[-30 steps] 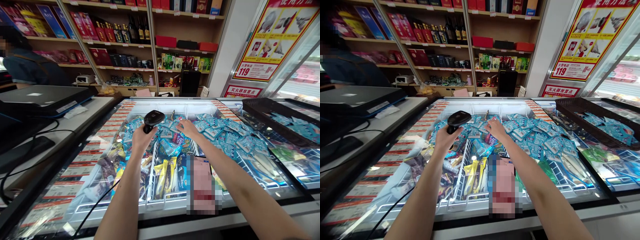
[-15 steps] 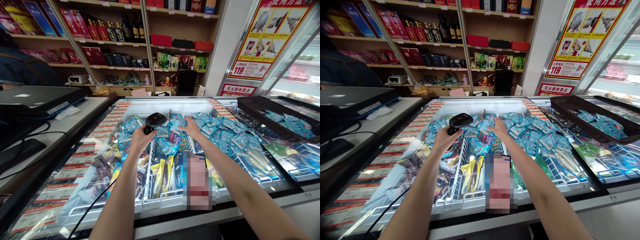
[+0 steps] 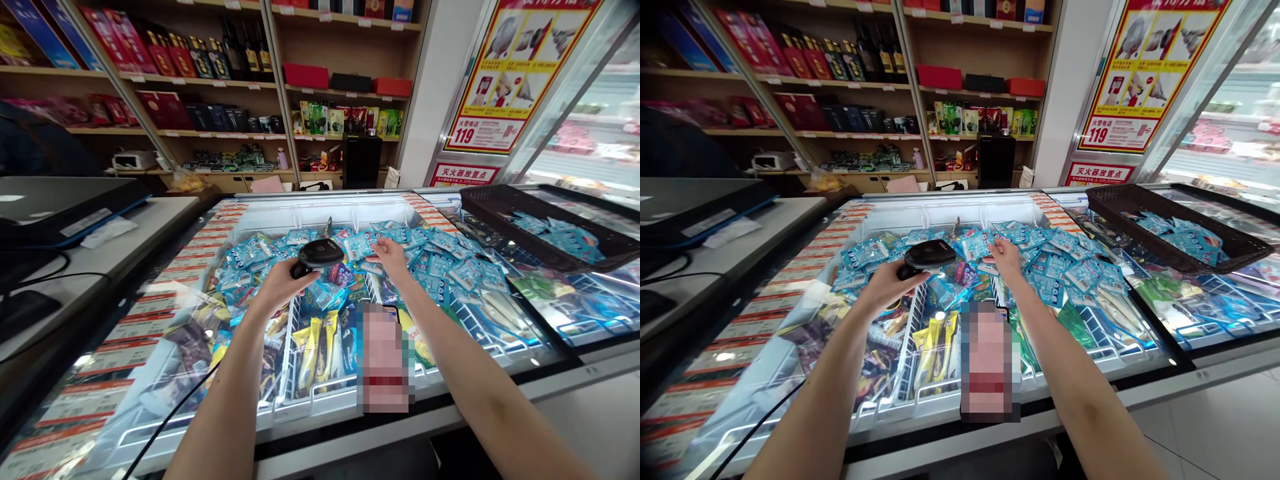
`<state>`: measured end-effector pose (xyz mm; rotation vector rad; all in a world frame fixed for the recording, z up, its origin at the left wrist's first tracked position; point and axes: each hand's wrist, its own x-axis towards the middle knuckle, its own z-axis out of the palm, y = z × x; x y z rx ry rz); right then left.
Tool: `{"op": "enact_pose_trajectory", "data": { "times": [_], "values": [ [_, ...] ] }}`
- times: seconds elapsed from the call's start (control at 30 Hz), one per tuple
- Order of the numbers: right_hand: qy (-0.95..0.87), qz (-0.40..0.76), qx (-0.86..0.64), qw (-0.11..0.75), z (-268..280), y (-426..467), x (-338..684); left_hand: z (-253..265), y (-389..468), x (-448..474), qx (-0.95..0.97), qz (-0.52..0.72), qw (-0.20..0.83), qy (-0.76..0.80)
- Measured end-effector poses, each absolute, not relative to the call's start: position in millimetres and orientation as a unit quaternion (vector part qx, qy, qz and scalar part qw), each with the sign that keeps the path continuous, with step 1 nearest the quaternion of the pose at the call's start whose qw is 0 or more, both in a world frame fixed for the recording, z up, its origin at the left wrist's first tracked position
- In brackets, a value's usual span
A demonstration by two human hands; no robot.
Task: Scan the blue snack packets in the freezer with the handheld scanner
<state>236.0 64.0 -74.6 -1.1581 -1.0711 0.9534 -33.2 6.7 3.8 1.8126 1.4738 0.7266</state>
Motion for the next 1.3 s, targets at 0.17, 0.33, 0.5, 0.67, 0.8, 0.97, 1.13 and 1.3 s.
{"op": "enact_pose_trajectory", "data": {
  "times": [0.17,0.33,0.5,0.67,0.8,0.97,1.13,1.3],
  "values": [
    [-0.462,0.402,-0.5,0.613,-78.1,65.7,235.4,3.0,6.2,-32.7,0.699,0.273,0.343,0.565],
    [-0.457,0.393,-0.502,0.621,-78.6,64.1,235.2,2.4,6.9,-33.2,0.719,0.253,0.304,0.571],
    [-0.464,0.394,-0.502,0.614,-77.4,63.6,234.0,-2.0,9.8,-31.8,0.733,0.234,0.289,0.57],
    [-0.461,0.392,-0.512,0.61,-75.7,62.4,233.3,-5.8,13.6,-27.5,0.749,0.219,0.258,0.57],
    [-0.462,0.397,-0.503,0.614,-76.4,62.8,233.7,-8.0,16.0,-24.4,0.74,0.237,0.25,0.577],
    [-0.469,0.393,-0.508,0.606,-78.9,64.5,235.0,-7.3,16.4,-22.5,0.741,0.233,0.257,0.574],
    [-0.47,0.387,-0.513,0.605,-78.6,63.8,235.1,-4.5,13.4,-21.0,0.744,0.228,0.264,0.569],
    [-0.468,0.392,-0.505,0.61,-77.9,63.7,234.9,-3.3,12.0,-20.1,0.746,0.232,0.251,0.572]
  ]
}}
